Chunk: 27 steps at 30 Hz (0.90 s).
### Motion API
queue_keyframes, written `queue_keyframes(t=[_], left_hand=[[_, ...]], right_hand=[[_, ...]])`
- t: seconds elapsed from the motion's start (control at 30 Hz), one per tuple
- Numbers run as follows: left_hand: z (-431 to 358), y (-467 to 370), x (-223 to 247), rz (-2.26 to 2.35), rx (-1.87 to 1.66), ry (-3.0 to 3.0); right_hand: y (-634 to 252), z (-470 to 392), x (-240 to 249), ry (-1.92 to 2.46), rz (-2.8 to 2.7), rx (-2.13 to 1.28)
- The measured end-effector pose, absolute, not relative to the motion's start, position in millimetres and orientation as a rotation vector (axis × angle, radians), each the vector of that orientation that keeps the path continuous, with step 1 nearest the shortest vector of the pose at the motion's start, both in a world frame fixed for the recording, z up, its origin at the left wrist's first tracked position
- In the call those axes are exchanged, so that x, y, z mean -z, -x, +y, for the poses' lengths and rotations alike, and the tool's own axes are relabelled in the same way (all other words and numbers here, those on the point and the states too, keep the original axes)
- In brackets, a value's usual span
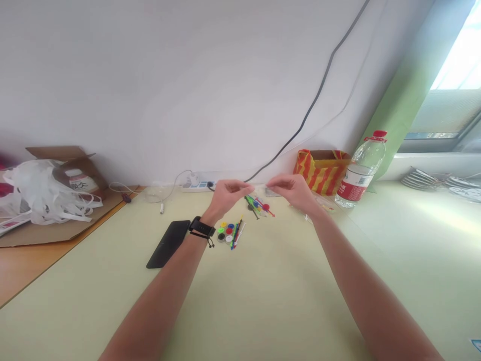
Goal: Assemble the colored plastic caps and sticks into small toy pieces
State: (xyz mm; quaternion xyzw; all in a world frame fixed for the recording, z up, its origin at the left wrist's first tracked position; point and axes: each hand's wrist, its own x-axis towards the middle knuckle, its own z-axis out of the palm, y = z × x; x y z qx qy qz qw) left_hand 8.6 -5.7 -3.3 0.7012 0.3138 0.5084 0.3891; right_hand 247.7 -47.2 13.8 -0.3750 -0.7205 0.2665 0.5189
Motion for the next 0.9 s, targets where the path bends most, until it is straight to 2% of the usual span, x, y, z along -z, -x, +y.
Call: queue_keyframes(t=[0.43,0.77,0.9], left_hand=[[-11.9,-19.5,3.3,0.747,-1.167,-1.922],[-13.3,-7.3,-2.5,0.825,-0.749,-2.017],[-5.8,-5.5,5.6,0.892,-0.772,-2.033]], right_hand=[[-244.2,-54.7,-21.3,1.068,-2.126,-0.528],[-254.8,-54.6,-24.8,1.088,-2.267,-0.877],[-273.0,-46.3,-9.4,1.243,-2.264,-0.971]])
